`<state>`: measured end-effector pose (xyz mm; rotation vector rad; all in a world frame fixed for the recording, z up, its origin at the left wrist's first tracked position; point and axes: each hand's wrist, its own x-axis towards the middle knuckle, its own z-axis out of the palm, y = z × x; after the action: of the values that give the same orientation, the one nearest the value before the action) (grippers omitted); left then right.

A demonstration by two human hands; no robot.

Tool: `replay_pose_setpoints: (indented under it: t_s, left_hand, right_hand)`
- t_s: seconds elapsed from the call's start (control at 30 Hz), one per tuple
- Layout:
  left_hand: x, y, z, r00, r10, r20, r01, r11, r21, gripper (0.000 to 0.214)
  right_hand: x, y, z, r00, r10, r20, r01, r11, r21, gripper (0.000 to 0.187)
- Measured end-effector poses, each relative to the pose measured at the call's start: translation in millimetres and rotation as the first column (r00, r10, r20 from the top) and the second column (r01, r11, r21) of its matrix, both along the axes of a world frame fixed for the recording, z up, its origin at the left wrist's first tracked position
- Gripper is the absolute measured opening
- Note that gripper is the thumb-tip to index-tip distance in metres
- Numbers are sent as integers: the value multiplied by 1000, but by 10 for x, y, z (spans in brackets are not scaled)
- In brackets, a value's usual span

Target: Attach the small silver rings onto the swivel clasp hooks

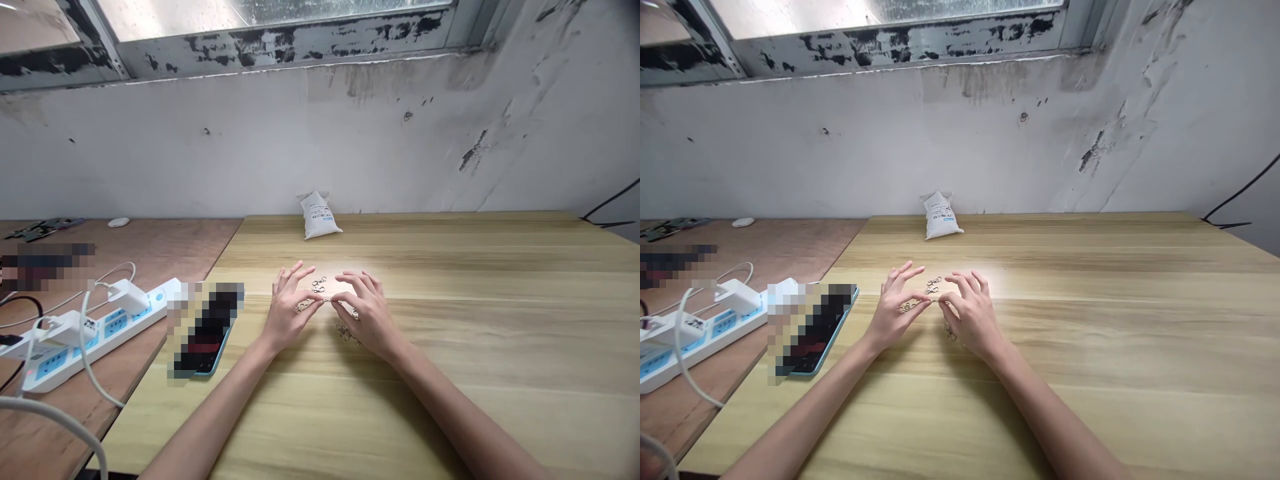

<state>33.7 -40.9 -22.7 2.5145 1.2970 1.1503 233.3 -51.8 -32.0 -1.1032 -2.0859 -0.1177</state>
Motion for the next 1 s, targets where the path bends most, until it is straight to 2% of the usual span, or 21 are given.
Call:
replay_pose_setpoints:
  t_s: [0.3, 0.43, 0.53, 0.6, 0.67, 0.8, 0.9, 1.0]
  left_hand:
    - [10, -4, -5, 998, 21, -60, -17, 998, 56, 12]
    - [37, -22, 2, 979, 68, -194, -24, 975, 222, 14]
    - [110, -71, -12, 928, 143, -345, 3, 921, 389, 16]
    - [166, -106, -23, 892, 194, -409, 4, 899, 437, 17]
    - [199, -128, -25, 887, 206, -414, -26, 916, 400, 17]
    - [158, -114, -7, 945, 137, -296, -90, 982, 169, 12]
    - [97, -85, -10, 979, 54, -199, -55, 999, 3, 23]
    - [73, -66, -18, 993, -18, -113, 6, 994, -106, 14]
  right_hand:
    - [-28, -13, -17, 999, 21, -26, -22, 999, -44, 12]
    - [-42, -35, -24, 994, 50, -94, -65, 985, -160, 8]
    - [-84, -52, -44, 984, 29, -177, -77, 960, -270, 9]
    - [-105, -56, -60, 977, 6, -215, -77, 943, -322, 10]
    - [-104, -52, -69, 971, -6, -237, -82, 931, -356, 9]
    - [-62, -40, -38, 950, -4, -312, -129, 906, -404, 11]
    - [-47, -44, 4, 923, 9, -384, -189, 880, -435, 14]
    - [-41, -48, 31, 894, 16, -448, -245, 854, -460, 15]
